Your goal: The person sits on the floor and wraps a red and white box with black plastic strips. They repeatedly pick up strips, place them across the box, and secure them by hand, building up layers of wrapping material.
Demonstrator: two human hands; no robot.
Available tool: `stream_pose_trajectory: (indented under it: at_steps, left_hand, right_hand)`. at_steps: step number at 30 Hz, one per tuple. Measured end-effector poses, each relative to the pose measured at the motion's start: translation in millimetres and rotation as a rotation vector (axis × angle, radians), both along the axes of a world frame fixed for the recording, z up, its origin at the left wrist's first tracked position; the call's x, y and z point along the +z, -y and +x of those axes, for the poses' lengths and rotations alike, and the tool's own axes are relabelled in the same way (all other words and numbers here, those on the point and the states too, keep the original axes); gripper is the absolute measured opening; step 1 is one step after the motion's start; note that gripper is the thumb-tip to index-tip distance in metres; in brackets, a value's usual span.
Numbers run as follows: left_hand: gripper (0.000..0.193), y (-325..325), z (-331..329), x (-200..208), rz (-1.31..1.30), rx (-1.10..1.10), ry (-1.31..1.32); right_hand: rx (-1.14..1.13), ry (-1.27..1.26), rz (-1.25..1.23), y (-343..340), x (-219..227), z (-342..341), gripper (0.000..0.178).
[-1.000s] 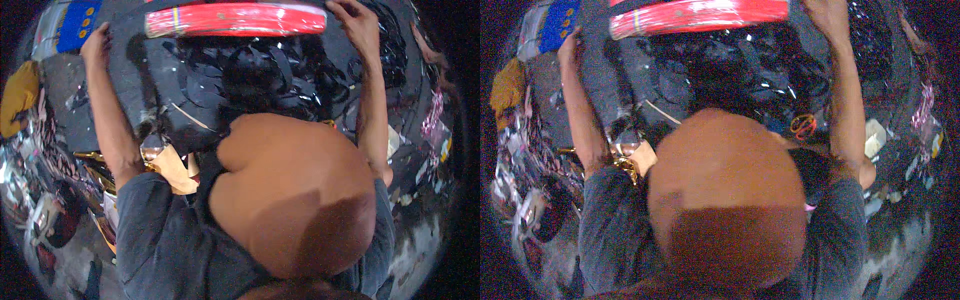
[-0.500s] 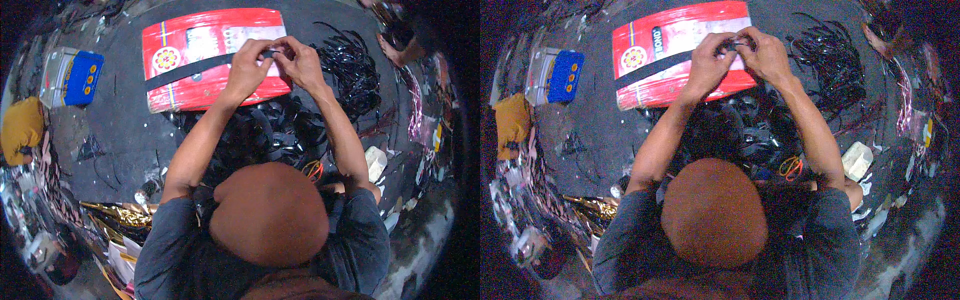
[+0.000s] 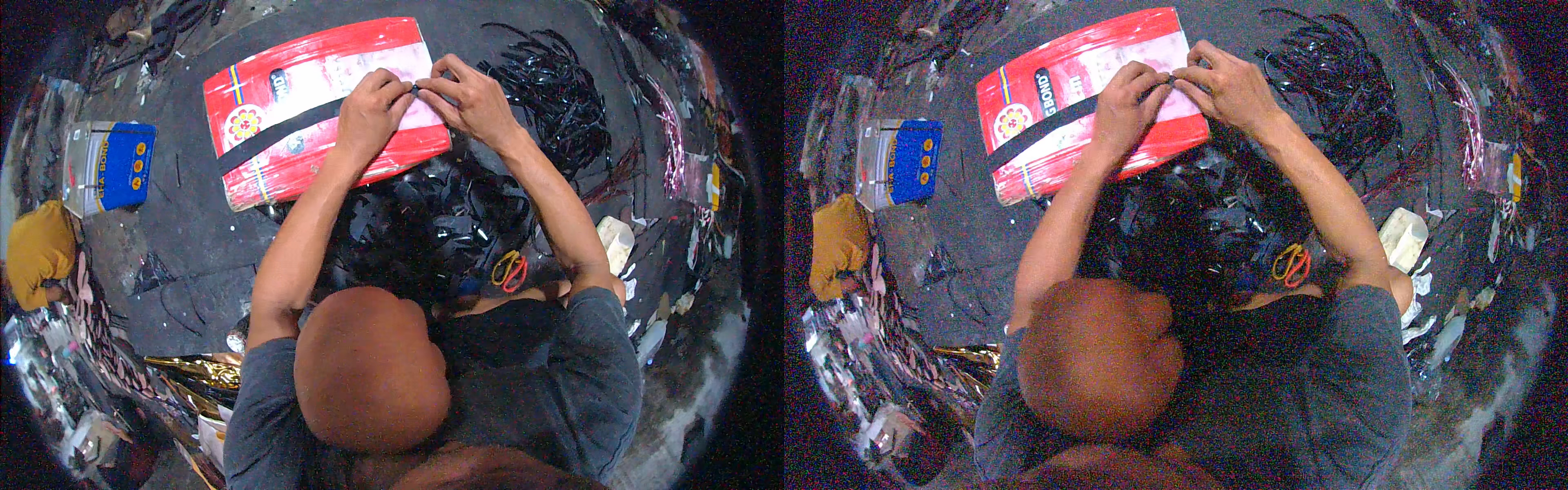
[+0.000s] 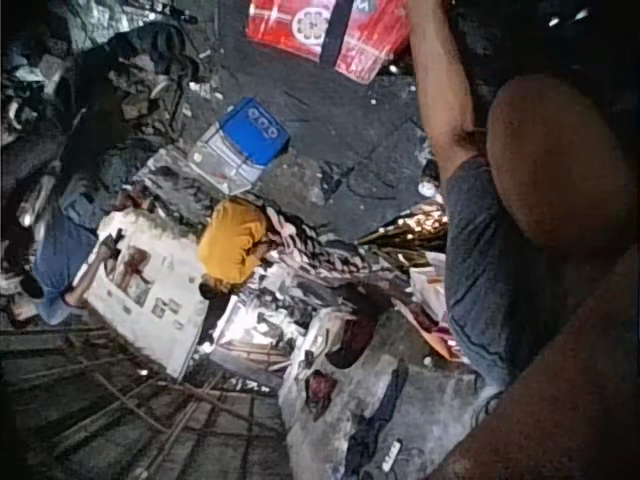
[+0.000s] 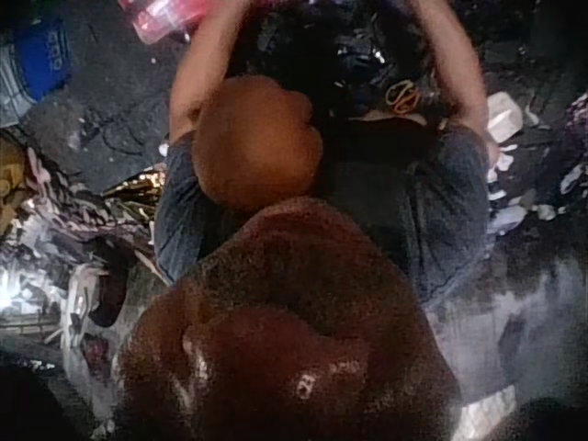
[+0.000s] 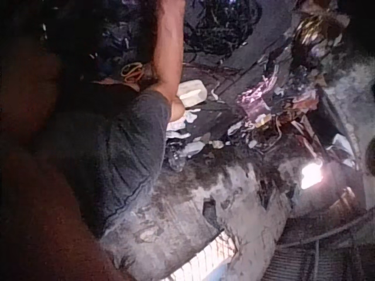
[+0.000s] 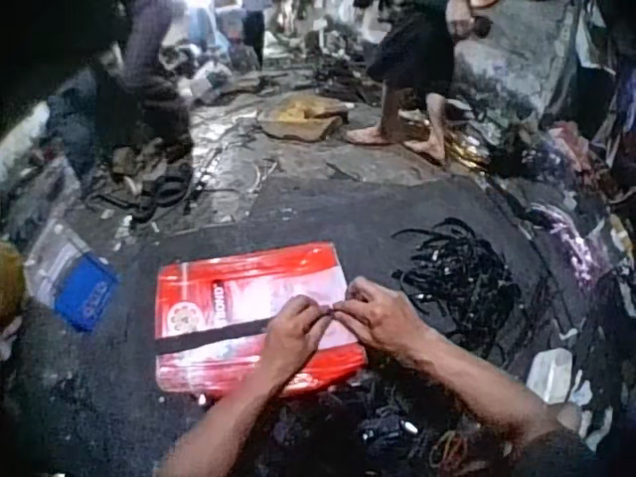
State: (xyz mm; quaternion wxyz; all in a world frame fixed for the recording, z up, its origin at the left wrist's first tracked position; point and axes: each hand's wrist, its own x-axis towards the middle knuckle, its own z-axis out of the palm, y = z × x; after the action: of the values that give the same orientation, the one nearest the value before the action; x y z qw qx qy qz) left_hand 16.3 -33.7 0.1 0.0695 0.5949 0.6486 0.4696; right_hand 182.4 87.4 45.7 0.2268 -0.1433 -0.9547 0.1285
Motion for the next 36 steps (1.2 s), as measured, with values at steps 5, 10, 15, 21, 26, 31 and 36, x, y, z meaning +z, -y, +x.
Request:
stream_pose_trajectory:
  at_steps: [5, 10, 15, 21, 26, 31, 36]
  left_hand:
    - [0.017, -2.2, -11.4, 6.7, -0.067, -0.061, 0.152]
    - [0.019, -0.8, -10.4, 5.8, -0.058, -0.022, 0.189]
    - [0.014, -0.6, -11.2, -3.0, -0.03, -0.03, 0.179]
    - [0.01, -5.4, -8.7, -5.4, -0.02, 0.034, 0.147]
    - [0.009, -7.8, -11.8, 3.9, -0.028, -0.021, 0.047]
    - [0.009, -8.5, -9.4, 7.7, -0.085, -0.039, 0.06]
    - [0.008, -29.2, 1.5, 5.8, 0.05, -0.06, 0.125]
  right_hand:
    - [0.03, 0.001, -0.156, -12.2, -0.9, 4.2, 0.024]
    - [-0.012, -0.109, -0.175, -9.5, -13.6, -2.2, 0.019]
    - [-0.136, -0.155, -0.384, -0.3, -13.6, -7.0, 0.016]
    - [-0.256, -0.346, -0.697, 7.9, -37.0, -14.6, 0.016]
    - [-0.256, -0.323, -0.875, -7.7, -52.0, -19.0, 0.035]
    - [-0.322, -0.401, -1.064, -0.7, -45.5, -17.0, 0.029]
    - [-0.424, -0.222, -0.892, -3.9, -60.9, -9.8, 0.032]
